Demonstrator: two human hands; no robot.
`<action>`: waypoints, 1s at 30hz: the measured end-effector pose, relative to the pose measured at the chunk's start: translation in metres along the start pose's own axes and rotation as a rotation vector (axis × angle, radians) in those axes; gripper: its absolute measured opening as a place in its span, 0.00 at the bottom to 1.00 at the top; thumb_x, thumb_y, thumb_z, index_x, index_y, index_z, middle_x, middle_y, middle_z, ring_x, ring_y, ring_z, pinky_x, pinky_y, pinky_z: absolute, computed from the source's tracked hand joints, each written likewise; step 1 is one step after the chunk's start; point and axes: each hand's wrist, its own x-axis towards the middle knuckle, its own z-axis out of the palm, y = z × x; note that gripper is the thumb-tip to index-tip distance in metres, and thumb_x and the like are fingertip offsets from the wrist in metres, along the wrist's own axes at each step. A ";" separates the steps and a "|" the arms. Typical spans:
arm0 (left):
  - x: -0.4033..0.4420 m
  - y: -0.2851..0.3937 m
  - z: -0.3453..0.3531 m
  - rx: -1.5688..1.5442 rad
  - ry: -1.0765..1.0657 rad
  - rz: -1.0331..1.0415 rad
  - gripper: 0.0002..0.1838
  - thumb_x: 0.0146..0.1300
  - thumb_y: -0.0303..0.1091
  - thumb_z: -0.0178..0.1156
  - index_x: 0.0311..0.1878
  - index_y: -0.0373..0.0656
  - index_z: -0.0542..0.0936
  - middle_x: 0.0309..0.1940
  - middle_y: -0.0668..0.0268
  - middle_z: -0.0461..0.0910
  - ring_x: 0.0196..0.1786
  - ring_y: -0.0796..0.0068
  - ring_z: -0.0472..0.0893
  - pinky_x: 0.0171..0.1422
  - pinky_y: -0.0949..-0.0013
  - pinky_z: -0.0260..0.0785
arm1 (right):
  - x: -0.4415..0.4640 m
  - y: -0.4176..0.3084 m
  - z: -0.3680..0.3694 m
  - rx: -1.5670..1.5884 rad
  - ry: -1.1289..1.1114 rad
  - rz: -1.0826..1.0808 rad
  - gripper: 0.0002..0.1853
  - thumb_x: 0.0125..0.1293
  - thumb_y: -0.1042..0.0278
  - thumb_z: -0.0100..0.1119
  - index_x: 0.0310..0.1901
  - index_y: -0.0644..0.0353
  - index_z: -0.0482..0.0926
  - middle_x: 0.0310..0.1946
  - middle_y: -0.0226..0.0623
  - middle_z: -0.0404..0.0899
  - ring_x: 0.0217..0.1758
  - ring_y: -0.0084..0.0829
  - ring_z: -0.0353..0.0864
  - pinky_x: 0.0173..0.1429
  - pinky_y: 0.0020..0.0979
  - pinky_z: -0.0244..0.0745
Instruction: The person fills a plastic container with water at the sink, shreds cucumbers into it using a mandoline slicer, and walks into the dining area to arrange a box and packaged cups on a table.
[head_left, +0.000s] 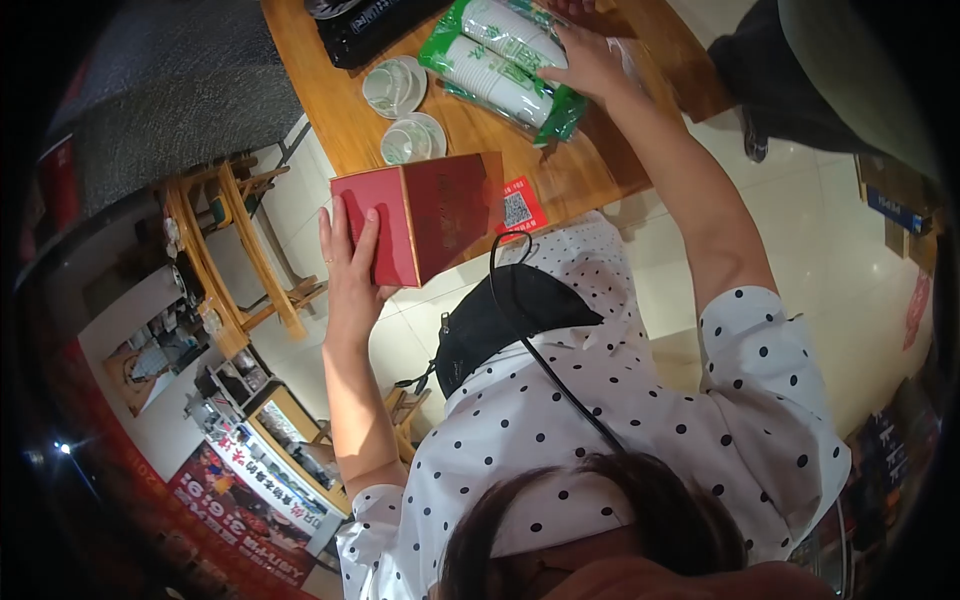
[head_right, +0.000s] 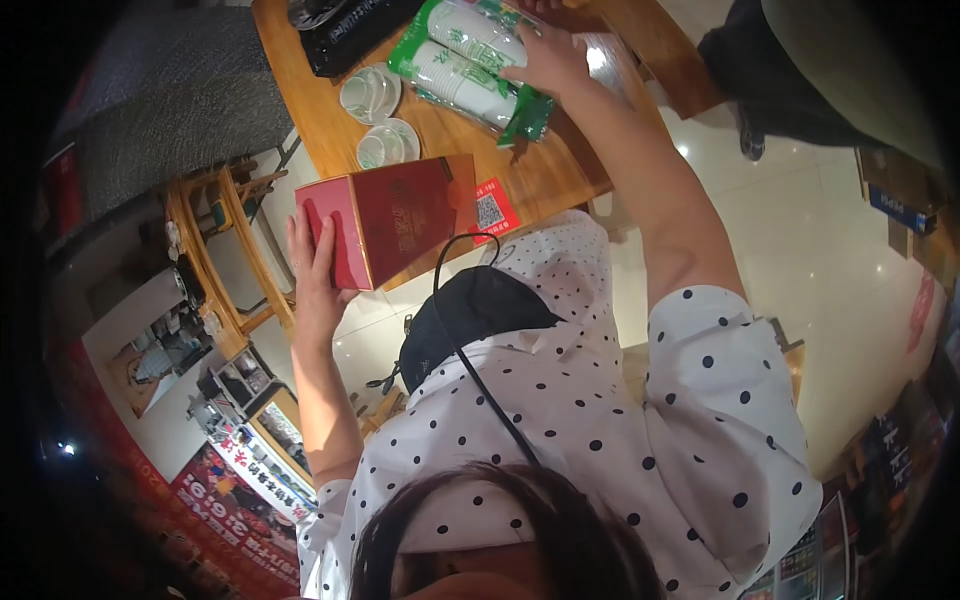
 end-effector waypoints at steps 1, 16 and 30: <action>0.000 0.001 0.005 0.033 0.055 0.031 0.53 0.36 0.45 0.75 0.70 0.51 0.61 0.74 0.51 0.44 0.74 0.43 0.46 0.74 0.47 0.46 | -0.010 0.002 0.000 0.004 0.149 -0.034 0.37 0.49 0.52 0.69 0.61 0.56 0.68 0.61 0.49 0.67 0.65 0.50 0.64 0.64 0.45 0.61; -0.012 0.036 0.014 -0.156 0.436 -0.150 0.57 0.44 0.56 0.70 0.72 0.41 0.50 0.73 0.49 0.44 0.74 0.48 0.46 0.74 0.52 0.43 | -0.383 0.079 0.014 0.314 -0.419 0.472 0.37 0.50 0.73 0.61 0.65 0.62 0.61 0.63 0.54 0.63 0.66 0.48 0.63 0.69 0.38 0.59; 0.016 0.041 -0.003 -0.135 0.247 0.261 0.54 0.40 0.33 0.69 0.72 0.39 0.51 0.72 0.47 0.46 0.74 0.44 0.46 0.74 0.50 0.44 | -0.462 0.179 0.005 0.344 -0.330 1.024 0.29 0.50 0.60 0.66 0.52 0.68 0.75 0.44 0.50 0.80 0.46 0.41 0.80 0.50 0.36 0.75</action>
